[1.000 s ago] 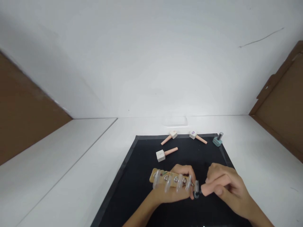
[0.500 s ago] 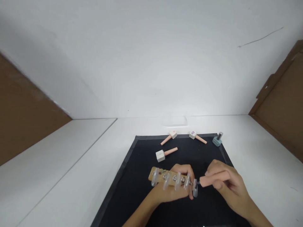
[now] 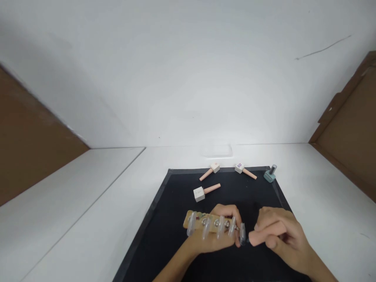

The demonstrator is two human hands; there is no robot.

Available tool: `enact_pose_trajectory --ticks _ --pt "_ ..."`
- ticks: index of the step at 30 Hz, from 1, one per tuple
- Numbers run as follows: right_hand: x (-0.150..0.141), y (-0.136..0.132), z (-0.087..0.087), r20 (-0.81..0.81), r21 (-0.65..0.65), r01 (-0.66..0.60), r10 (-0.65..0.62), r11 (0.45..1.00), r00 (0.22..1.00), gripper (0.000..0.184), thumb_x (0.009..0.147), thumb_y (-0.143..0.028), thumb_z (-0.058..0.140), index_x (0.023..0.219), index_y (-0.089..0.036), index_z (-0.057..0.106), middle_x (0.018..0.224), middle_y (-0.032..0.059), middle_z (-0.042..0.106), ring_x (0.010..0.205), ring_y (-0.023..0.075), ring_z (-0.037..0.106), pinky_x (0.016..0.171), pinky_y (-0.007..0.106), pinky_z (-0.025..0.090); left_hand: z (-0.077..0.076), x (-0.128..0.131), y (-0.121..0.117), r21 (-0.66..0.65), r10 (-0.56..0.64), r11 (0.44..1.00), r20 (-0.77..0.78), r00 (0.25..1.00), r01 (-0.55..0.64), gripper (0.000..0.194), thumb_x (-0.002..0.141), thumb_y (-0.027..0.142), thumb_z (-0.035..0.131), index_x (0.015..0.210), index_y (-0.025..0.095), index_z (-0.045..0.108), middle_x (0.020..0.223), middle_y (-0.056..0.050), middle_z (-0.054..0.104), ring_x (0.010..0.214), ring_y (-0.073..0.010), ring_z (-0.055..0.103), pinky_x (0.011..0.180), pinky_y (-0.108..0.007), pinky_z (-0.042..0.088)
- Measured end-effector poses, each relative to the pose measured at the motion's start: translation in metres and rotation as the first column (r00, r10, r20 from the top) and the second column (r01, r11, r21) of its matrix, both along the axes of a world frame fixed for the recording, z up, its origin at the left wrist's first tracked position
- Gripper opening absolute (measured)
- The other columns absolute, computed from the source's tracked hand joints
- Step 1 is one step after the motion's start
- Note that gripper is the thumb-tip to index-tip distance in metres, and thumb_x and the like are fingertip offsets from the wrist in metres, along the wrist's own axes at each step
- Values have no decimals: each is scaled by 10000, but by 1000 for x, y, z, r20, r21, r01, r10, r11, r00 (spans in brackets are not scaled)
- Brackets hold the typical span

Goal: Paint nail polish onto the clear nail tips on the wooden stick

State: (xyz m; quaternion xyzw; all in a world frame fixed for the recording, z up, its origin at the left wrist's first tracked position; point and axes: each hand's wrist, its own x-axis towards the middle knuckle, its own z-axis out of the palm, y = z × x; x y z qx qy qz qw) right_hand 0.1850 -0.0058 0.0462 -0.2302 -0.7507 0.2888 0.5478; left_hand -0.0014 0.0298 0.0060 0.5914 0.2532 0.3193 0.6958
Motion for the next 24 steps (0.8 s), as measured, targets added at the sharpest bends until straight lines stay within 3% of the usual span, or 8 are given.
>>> enact_pose_trajectory --ticks 5,10,16,21,24 --pt "-1 0 -1 -12 -9 38 -38 999 999 227 966 -342 514 966 -259 725 662 24 688 554 150 612 509 270 509 3 0 -1 34 37 999 19 999 -38 268 660 262 785 620 164 539 528 22 597 481 -98 566 497 -200 451" --pt "-1 0 -1 -7 -16 -16 16 1000 1000 236 967 -360 509 965 -258 722 674 22 702 556 139 616 519 255 512 3 1 -1 32 31 999 17 999 -32 287 660 283 783 610 166 526 541 16 600 486 -101 569 489 -198 446" --pt "-2 -1 -4 -30 -34 61 -62 998 998 211 962 -342 522 983 -256 713 681 27 691 586 158 629 528 278 526 6 0 -1 93 37 995 26 999 -39 270 707 294 745 629 172 517 515 19 585 501 -119 583 513 -222 464" --pt "-3 -1 0 -20 -22 -4 4 1000 1000 236 960 -379 516 945 -258 718 668 19 702 546 139 618 514 255 516 8 0 -1 46 19 999 -4 1000 -18 323 681 319 774 609 180 492 512 26 573 498 -117 575 501 -216 451" --pt "-3 -1 1 -11 -19 37 -38 999 999 214 955 -369 527 962 -270 717 670 17 699 559 144 620 514 257 517 5 -1 -1 50 8 999 16 1000 -9 309 684 318 771 630 179 501 520 24 581 506 -119 581 507 -215 450"
